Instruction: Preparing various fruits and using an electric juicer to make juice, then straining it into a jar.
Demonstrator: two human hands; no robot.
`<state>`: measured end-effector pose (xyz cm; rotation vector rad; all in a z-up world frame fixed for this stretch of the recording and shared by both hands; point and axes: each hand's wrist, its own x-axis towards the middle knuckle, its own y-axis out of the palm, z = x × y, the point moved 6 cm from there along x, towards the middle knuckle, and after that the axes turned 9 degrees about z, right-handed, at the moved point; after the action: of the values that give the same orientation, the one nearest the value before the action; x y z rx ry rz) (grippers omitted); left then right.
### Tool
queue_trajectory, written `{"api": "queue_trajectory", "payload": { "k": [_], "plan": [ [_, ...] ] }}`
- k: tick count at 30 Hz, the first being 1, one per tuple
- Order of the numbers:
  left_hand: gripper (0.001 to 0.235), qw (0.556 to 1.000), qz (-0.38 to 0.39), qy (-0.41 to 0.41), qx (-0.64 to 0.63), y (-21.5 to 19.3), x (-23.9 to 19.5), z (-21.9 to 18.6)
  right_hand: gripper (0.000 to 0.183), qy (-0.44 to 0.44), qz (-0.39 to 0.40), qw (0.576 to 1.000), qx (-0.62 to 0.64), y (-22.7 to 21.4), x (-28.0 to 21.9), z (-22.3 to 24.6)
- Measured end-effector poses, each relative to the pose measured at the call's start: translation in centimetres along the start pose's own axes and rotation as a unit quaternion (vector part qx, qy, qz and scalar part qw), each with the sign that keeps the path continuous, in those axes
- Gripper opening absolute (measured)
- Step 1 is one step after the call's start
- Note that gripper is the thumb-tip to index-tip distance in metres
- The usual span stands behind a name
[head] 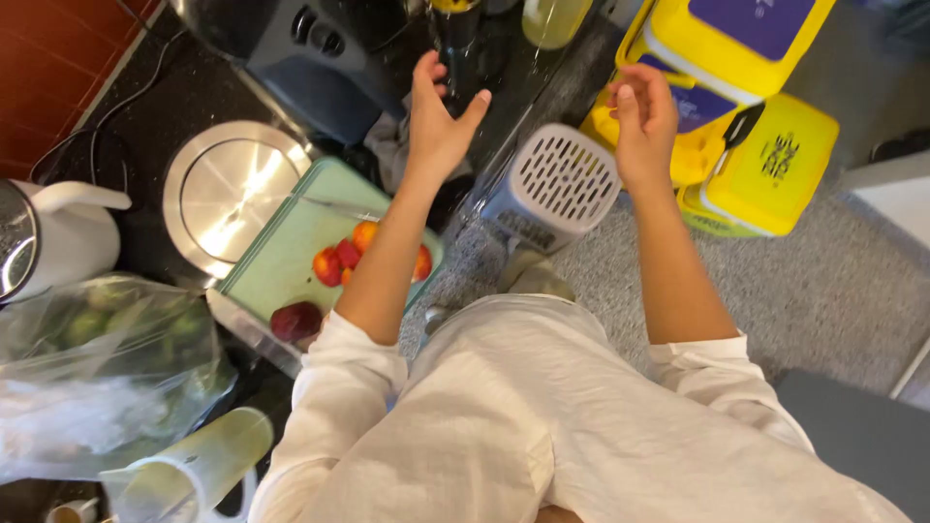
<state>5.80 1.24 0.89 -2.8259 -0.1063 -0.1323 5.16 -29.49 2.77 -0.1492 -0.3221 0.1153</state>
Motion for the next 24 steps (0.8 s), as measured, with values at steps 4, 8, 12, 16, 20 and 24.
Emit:
{"api": "queue_trajectory", "payload": {
  "k": [4, 8, 12, 16, 20, 24],
  "plan": [
    [0.103, 0.98, -0.114, 0.121, 0.106, 0.9, 5.6, 1.2, 0.024, -0.011, 0.015, 1.0, -0.024, -1.8, 4.7, -0.1],
    [0.113, 0.972, -0.175, 0.056, 0.143, 1.1, 8.8, 0.2, 0.049, -0.069, 0.052, 0.984, -0.156, -2.6, 10.5, 2.8],
    [0.098, 0.974, -0.2, 0.035, 0.105, 1.7, 9.3, 1.4, 0.061, -0.222, 0.121, 0.92, -0.3, -1.5, 13.8, 6.0],
    [0.088, 0.973, -0.219, 0.033, 0.063, 2.1, 9.4, 1.7, 0.043, -0.31, 0.172, 0.856, -0.376, -0.8, 16.6, 2.2],
    [0.086, 0.969, -0.237, 0.044, 0.051, 2.7, 8.5, 0.4, 0.021, -0.337, 0.231, 0.851, -0.33, -1.5, 16.6, 0.6],
    [0.086, 0.979, -0.187, 0.076, 0.007, 5.0, 7.2, -1.3, 0.014, -0.336, 0.195, 0.888, -0.245, -5.1, 17.1, 1.6]
  ]
}}
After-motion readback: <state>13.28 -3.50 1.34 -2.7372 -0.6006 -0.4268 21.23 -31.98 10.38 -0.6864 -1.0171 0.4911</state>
